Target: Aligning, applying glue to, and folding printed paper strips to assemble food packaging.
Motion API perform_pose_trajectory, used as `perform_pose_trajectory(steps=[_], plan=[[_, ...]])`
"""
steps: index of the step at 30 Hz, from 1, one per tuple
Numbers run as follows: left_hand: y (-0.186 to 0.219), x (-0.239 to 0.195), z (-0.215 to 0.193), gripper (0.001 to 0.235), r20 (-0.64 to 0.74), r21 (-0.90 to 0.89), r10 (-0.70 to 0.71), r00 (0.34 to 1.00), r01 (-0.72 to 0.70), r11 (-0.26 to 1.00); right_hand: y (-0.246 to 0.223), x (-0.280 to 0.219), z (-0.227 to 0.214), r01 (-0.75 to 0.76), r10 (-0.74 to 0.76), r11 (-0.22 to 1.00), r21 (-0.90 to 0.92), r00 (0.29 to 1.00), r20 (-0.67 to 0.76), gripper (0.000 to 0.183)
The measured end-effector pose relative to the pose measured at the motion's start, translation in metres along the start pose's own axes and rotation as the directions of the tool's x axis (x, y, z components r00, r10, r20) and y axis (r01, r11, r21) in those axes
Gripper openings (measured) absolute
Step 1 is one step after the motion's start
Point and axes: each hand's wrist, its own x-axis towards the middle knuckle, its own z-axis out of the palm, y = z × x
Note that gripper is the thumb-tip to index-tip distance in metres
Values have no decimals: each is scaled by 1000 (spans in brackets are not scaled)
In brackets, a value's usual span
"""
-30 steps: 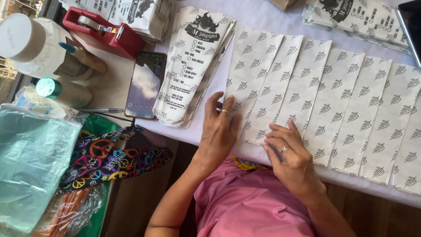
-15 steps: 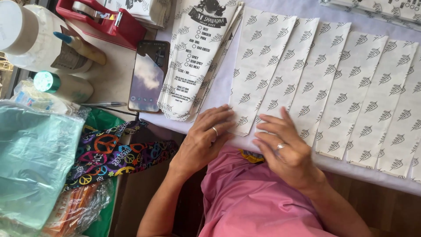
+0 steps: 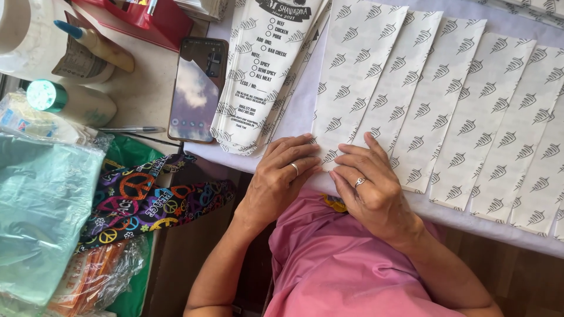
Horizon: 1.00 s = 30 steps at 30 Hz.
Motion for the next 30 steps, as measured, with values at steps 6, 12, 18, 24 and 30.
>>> perform_pose_trajectory(steps=[6,12,18,24,30], plan=[[7,7,12,3,-131,108,-110,985,124,986,1,-7,12,-180,178,984,-19,981,-83,10],[15,9,13,21,-135,107,-177,975,192,976,2,-7,12,-236,238,971,38,969,-73,7],[13,10,2,8,-57,6,-227,972,228,974,1,-6,11,-273,281,957,96,956,-85,7],[20,11,2,17,-9,87,-155,988,155,984,4,-10,12,-225,236,969,97,965,-117,6],[16,2,13,24,-84,199,16,996,1,980,-5,-12,-2,-106,121,991,84,974,-193,3]])
